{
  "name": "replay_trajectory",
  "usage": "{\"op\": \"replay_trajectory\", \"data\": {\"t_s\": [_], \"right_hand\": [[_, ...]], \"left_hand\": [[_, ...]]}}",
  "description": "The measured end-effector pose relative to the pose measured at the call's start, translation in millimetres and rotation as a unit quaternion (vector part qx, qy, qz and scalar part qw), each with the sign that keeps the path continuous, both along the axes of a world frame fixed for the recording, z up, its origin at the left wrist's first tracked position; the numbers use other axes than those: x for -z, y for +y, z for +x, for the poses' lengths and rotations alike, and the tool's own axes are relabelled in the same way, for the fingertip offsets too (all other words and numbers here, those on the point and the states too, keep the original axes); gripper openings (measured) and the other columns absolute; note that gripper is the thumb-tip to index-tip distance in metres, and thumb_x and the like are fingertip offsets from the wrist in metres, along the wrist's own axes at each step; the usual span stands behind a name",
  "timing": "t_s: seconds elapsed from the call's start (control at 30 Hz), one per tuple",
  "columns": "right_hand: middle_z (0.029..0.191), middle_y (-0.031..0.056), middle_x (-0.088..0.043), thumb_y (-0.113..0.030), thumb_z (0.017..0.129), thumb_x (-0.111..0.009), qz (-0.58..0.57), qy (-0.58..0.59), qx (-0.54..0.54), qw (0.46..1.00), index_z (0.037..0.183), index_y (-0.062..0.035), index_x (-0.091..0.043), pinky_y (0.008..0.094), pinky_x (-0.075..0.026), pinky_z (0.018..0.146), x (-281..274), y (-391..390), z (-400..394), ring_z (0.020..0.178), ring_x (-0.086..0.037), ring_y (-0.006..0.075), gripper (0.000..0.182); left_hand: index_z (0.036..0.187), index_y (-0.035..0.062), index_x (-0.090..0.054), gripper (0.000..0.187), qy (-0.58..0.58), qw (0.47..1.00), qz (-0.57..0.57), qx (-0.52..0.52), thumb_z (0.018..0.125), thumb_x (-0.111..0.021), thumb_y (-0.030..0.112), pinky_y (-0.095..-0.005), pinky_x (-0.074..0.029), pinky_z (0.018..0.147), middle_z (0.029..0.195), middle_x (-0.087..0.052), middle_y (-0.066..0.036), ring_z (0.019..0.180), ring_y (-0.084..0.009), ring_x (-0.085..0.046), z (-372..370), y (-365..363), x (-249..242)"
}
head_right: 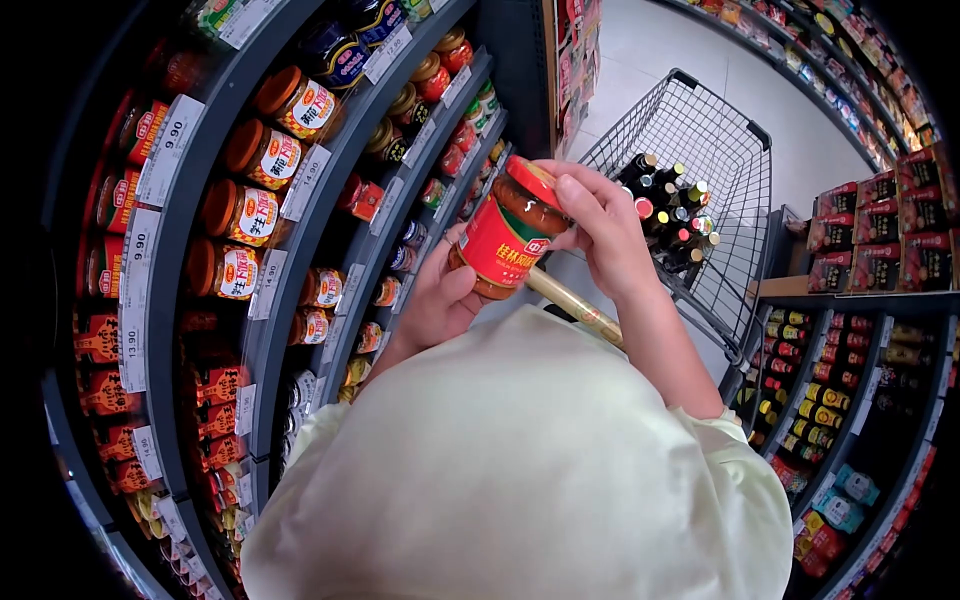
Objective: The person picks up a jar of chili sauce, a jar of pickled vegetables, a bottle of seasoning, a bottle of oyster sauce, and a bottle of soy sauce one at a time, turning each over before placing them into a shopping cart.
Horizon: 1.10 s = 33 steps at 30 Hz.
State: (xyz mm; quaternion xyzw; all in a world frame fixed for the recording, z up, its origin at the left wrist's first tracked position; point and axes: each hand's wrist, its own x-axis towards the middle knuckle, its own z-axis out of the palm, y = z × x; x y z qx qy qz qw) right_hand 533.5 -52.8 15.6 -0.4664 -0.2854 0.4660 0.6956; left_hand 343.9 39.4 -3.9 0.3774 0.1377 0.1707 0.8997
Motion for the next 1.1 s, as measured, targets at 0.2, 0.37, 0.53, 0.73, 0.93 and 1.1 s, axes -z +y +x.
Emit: {"op": "replay_trajectory", "data": {"t_s": [0.2,0.37,0.53,0.73,0.93,1.1], "right_hand": [[0.104,0.0061,-0.064,-0.041,0.091,-0.06,-0.031,0.003,-0.009,0.999,0.12,-0.0012,-0.056,0.0219,-0.056,0.062,-1.8,2.9,-2.2,0.09,-0.063,0.009,0.05],[0.104,0.004,-0.064,-0.038,0.09,-0.063,-0.043,0.021,0.01,0.999,0.12,-0.0031,-0.057,0.0204,-0.056,0.062,4.8,6.7,-4.7,0.091,-0.062,0.0074,0.046],[0.103,0.004,-0.064,-0.035,0.09,-0.064,-0.045,0.026,0.012,0.999,0.12,-0.0022,-0.057,0.0203,-0.056,0.061,3.5,6.6,-5.6,0.092,-0.063,0.0073,0.045],[0.107,0.0062,-0.064,-0.034,0.091,-0.063,-0.01,0.04,-0.021,0.999,0.122,0.0003,-0.055,0.0231,-0.057,0.067,6.7,6.8,-3.0,0.095,-0.064,0.0098,0.048],[0.119,0.0153,-0.06,-0.048,0.089,-0.059,0.008,0.025,-0.038,0.999,0.127,0.0048,-0.049,0.0302,-0.057,0.08,2.3,8.9,-8.3,0.102,-0.065,0.0191,0.065],[0.122,0.0136,-0.06,-0.037,0.093,-0.059,0.024,0.122,-0.036,0.992,0.133,0.0038,-0.046,0.037,-0.052,0.093,11.5,9.3,-11.2,0.112,-0.06,0.0198,0.059]], "left_hand": [[0.143,0.0015,-0.024,0.079,0.019,0.999,0.028,0.005,0.087,-0.066,0.04,-0.0418,-0.047,0.101,0.133,-0.048,-0.018,0.118,-0.0273,-0.057,-4.5,-0.6,5.0],[0.143,0.0016,-0.024,0.079,0.016,0.999,0.032,0.009,0.088,-0.065,0.04,-0.0414,-0.048,0.1,0.133,-0.048,-0.019,0.117,-0.0272,-0.057,-6.2,3.6,7.3],[0.141,0.0023,-0.024,0.077,0.021,0.999,0.035,-0.002,0.087,-0.066,0.037,-0.0418,-0.049,0.099,0.132,-0.048,-0.018,0.115,-0.0272,-0.058,-5.5,2.7,4.8],[0.137,0.0019,-0.028,0.073,0.003,0.999,0.032,-0.017,0.085,-0.071,0.028,-0.0391,-0.049,0.097,0.129,-0.05,-0.015,0.114,-0.0228,-0.056,-7.1,1.5,3.6],[0.135,0.0,-0.031,0.073,-0.013,0.996,0.071,-0.044,0.08,-0.076,0.018,-0.0347,-0.047,0.096,0.126,-0.051,-0.012,0.113,-0.0174,-0.054,-7.1,1.4,7.9],[0.135,-0.0007,-0.036,0.076,0.046,0.979,0.163,-0.117,0.073,-0.08,0.009,-0.0329,-0.047,0.095,0.124,-0.052,-0.011,0.112,-0.0168,-0.055,-6.7,-0.3,2.9]]}}
